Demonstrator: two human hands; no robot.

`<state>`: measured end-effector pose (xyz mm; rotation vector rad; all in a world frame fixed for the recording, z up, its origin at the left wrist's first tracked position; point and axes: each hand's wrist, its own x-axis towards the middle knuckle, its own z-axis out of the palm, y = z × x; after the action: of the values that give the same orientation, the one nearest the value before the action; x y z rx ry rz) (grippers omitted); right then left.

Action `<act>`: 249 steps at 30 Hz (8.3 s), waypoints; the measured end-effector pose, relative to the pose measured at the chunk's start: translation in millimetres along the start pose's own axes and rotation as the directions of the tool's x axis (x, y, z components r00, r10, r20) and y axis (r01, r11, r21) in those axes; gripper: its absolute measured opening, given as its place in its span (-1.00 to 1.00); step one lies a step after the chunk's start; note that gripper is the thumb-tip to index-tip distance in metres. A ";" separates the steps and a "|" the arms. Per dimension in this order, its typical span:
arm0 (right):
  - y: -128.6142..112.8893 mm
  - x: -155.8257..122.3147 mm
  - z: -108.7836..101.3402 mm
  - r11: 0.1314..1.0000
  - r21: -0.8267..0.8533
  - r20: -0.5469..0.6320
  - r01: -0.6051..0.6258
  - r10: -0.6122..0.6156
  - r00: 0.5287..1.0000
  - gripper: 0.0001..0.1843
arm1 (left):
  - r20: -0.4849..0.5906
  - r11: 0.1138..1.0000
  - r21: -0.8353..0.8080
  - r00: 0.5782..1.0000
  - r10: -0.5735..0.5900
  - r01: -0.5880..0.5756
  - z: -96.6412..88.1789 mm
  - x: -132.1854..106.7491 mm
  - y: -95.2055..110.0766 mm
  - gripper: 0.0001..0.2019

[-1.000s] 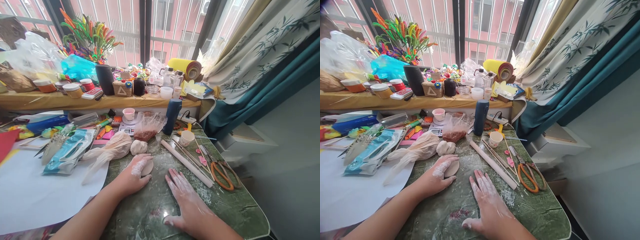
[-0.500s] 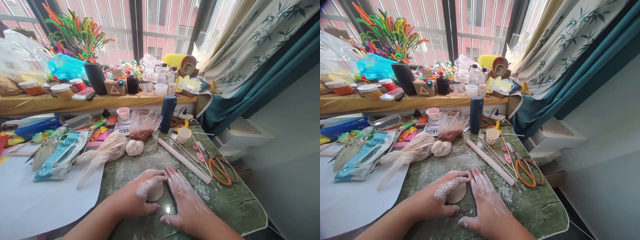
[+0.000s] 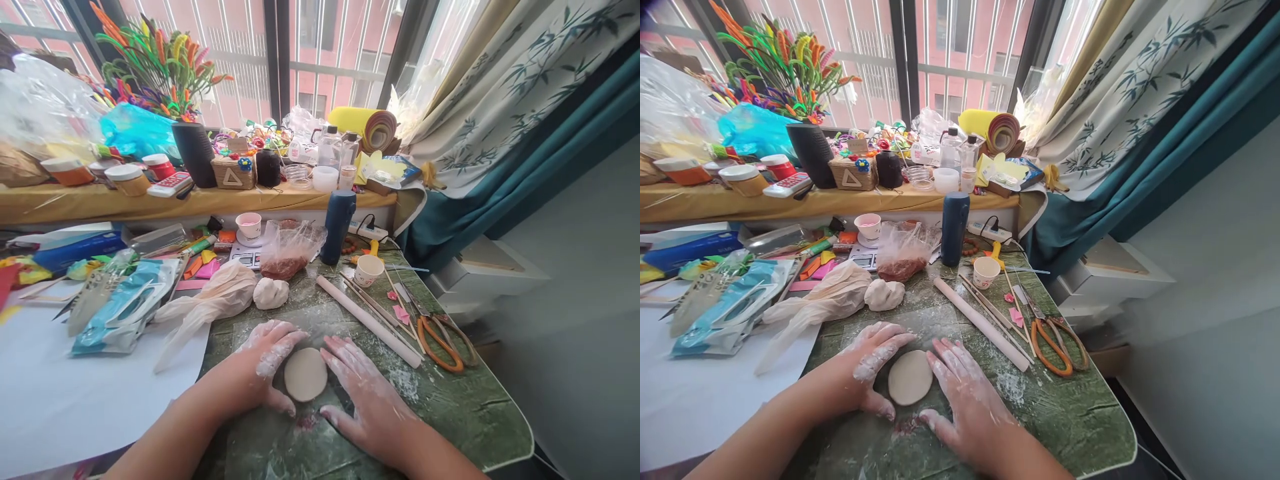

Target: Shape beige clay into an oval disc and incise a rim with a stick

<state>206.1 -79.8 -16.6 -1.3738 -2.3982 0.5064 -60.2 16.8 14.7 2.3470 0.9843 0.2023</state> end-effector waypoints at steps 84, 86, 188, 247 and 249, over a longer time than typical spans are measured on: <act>9.2 33.8 -17.2 0.948 0.304 0.093 -0.096 0.071 0.993 0.01 | -0.142 0.998 -0.045 0.988 -0.058 0.052 18.2 -5.9 33.1 -0.15; 9.4 34.2 -15.2 0.955 0.287 0.071 -0.074 0.056 0.996 -0.04 | -0.154 0.996 -0.049 0.985 -0.078 0.071 19.7 -5.5 34.2 -0.22; 22.5 30.4 -22.4 0.937 0.333 0.079 -0.103 0.082 0.994 -0.04 | -0.057 0.998 -0.064 0.998 -0.011 0.007 16.5 2.3 22.2 -0.17; 124.2 -22.9 -91.1 0.721 -0.091 -0.416 -0.687 0.600 0.684 -0.73 | 0.003 0.978 -0.078 0.981 0.192 -0.191 17.7 4.8 42.5 -0.40; 125.8 -24.6 -93.4 0.722 -0.101 -0.411 -0.684 0.596 0.690 -0.74 | -0.027 0.994 -0.035 0.994 0.106 -0.107 23.2 4.7 37.8 -0.33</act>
<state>354.7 -28.8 5.4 -2.2267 -1.6685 0.0838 -25.9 -11.6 16.7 2.3704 0.8609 0.2902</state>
